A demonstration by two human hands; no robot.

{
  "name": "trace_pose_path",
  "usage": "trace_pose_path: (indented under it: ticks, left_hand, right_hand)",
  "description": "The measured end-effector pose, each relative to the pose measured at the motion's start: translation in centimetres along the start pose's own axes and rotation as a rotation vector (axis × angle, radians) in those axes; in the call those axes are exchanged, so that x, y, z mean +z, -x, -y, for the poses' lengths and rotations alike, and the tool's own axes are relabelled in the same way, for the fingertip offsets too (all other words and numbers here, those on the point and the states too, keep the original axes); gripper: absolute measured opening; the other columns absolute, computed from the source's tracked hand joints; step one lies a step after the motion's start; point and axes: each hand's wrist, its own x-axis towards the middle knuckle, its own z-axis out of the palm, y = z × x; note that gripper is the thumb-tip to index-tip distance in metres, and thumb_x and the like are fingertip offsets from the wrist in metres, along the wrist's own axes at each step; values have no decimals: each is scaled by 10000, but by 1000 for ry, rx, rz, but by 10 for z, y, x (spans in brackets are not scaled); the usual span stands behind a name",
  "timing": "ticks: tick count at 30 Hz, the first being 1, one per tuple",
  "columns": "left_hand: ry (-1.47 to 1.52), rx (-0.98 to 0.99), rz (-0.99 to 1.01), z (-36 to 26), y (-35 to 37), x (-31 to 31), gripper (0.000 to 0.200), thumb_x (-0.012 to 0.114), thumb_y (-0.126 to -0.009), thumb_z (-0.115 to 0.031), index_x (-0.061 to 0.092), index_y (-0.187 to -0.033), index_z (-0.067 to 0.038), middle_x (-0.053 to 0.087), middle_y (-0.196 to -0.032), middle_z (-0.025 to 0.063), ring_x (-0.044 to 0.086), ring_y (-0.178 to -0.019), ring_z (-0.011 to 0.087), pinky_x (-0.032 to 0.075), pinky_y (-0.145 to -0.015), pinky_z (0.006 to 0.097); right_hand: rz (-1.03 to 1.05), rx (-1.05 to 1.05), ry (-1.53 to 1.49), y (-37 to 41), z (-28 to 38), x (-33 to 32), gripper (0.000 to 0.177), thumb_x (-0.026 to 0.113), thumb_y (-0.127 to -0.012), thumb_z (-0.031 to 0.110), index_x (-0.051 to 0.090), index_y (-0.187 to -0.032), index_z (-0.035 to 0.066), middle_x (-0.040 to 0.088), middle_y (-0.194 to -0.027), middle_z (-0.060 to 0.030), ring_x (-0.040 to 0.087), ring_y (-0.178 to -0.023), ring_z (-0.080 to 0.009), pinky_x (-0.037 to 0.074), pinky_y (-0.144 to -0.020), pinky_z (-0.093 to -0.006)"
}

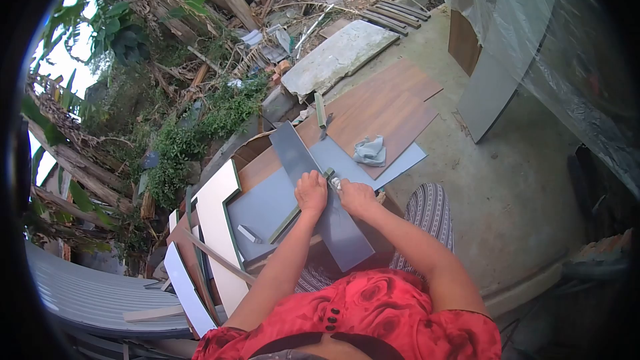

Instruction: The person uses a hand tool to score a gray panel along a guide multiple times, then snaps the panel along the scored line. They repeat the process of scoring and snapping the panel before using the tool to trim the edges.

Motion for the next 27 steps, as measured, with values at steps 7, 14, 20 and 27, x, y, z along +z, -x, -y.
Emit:
trace_pose_path:
  ticks: [7, 14, 20, 27]
  left_hand:
    - [7, 12, -20, 2, 0, 1, 150, 534, -832, -263, 543, -834, -114, 529, -859, 82, 539, -832, 293, 434, -707, 453]
    - [-1, 21, -10, 1, -2, -2, 151, 506, -852, -257, 529, -847, -108, 536, -875, 92, 539, -841, 310, 434, -720, 457]
    - [-3, 23, -26, 0, -1, -1, 133, 525, -840, -247, 537, -838, -115, 534, -853, 81, 545, -825, 301, 438, -705, 449]
    - [-12, 24, 13, 2, -2, 1, 129, 510, -842, -244, 529, -843, -116, 532, -850, 88, 540, -827, 303, 431, -719, 449]
  right_hand:
    - [30, 77, 18, 94, -29, -13, 269, 490, -889, 263, 515, -906, -5, 631, -723, -225, 631, -698, -404, 489, -646, -508]
    - [-30, -18, -4, -8, -2, 6, 292, 496, -890, 286, 523, -922, -3, 627, -750, -236, 626, -746, -405, 472, -663, -511]
    - [-20, -10, 0, 20, -15, 3, 277, 486, -898, 284, 506, -926, 9, 625, -733, -231, 620, -718, -414, 471, -645, -513]
    - [72, 118, -1, 83, -20, -18, 269, 479, -891, 264, 504, -916, -3, 626, -759, -246, 623, -744, -413, 477, -664, -504]
